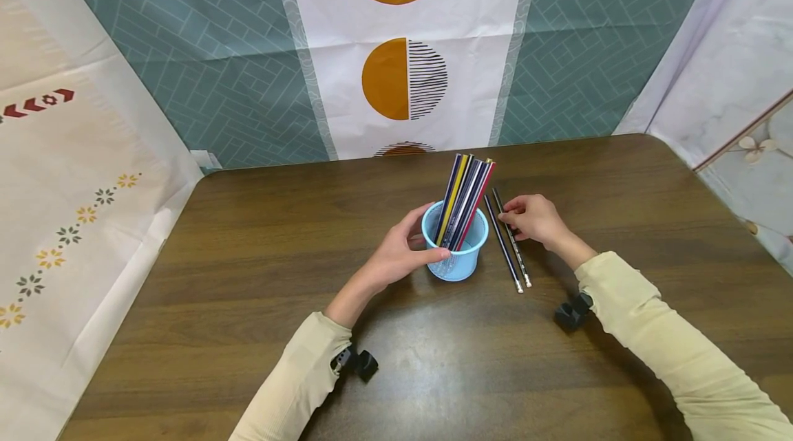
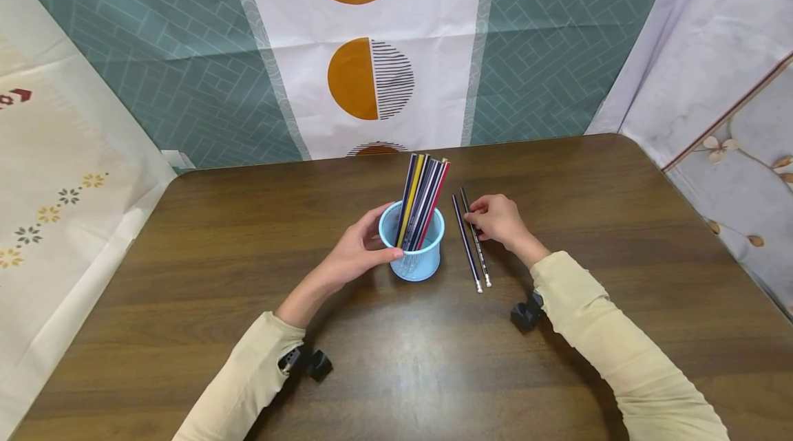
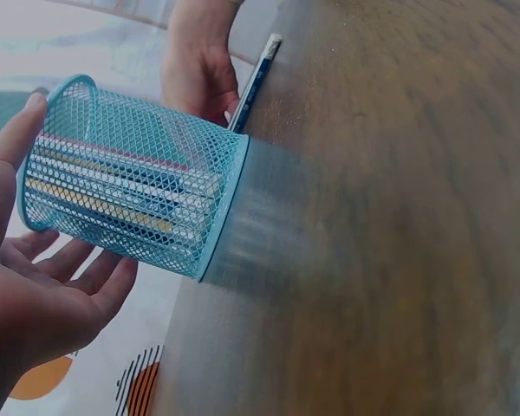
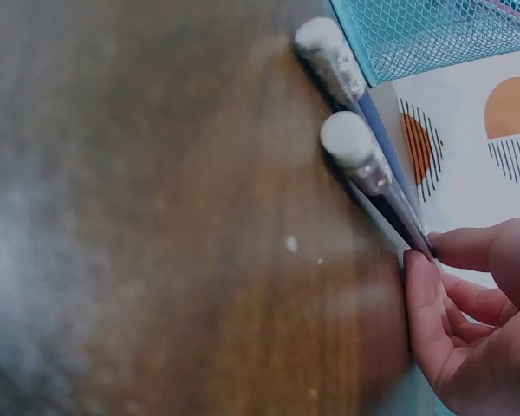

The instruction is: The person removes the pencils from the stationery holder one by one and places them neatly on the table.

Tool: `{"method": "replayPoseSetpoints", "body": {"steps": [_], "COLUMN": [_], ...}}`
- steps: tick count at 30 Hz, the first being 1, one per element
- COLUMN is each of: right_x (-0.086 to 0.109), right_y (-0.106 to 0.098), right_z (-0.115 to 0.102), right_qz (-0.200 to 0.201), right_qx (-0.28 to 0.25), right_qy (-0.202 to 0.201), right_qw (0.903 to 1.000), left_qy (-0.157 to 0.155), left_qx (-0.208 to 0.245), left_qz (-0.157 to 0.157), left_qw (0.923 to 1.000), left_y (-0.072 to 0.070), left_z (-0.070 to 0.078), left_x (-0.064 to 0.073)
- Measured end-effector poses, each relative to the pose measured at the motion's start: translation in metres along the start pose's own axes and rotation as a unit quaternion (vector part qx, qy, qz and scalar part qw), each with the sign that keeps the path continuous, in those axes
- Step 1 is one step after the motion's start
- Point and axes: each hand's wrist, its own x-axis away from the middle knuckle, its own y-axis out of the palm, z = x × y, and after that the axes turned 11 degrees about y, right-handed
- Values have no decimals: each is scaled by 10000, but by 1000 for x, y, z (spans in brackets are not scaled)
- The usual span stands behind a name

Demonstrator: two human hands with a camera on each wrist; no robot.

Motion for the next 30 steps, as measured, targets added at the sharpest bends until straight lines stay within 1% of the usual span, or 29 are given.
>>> {"method": "replayPoseSetpoints", "body": {"steps": [5,8,12,13,18,25,30], "right_x": [0,0,0,0,-1,-1,-1], "right_y": [1,1,2,2,4,5,5], "right_z": [2,2,2,2,1,0,0], "right_qz": [51,70,110,130,219,350,363], "right_qx": [42,72,129,148,241,376,393], "right_qy": [-42,-27,-6,-5,-2,-20,3], "right_qw": [10000,9999,9999,9998,9995,9987,9986], "left_qy": [-10,-52,-37,-22,42,112,116], "left_qx": [11,-10,-2,2,15,-20,-27], "left_qz": [0,-1,29,42,83,89,105], "left_qw": [10000,10000,10000,10000,10000,9999,9999], "left_y": [1,0,-2,-2,-2,-2,-2], "left_z": [2,-9,-29,-30,-33,-33,-32], "left_x": [0,-2,-6,-6,-6,-6,-6]}}
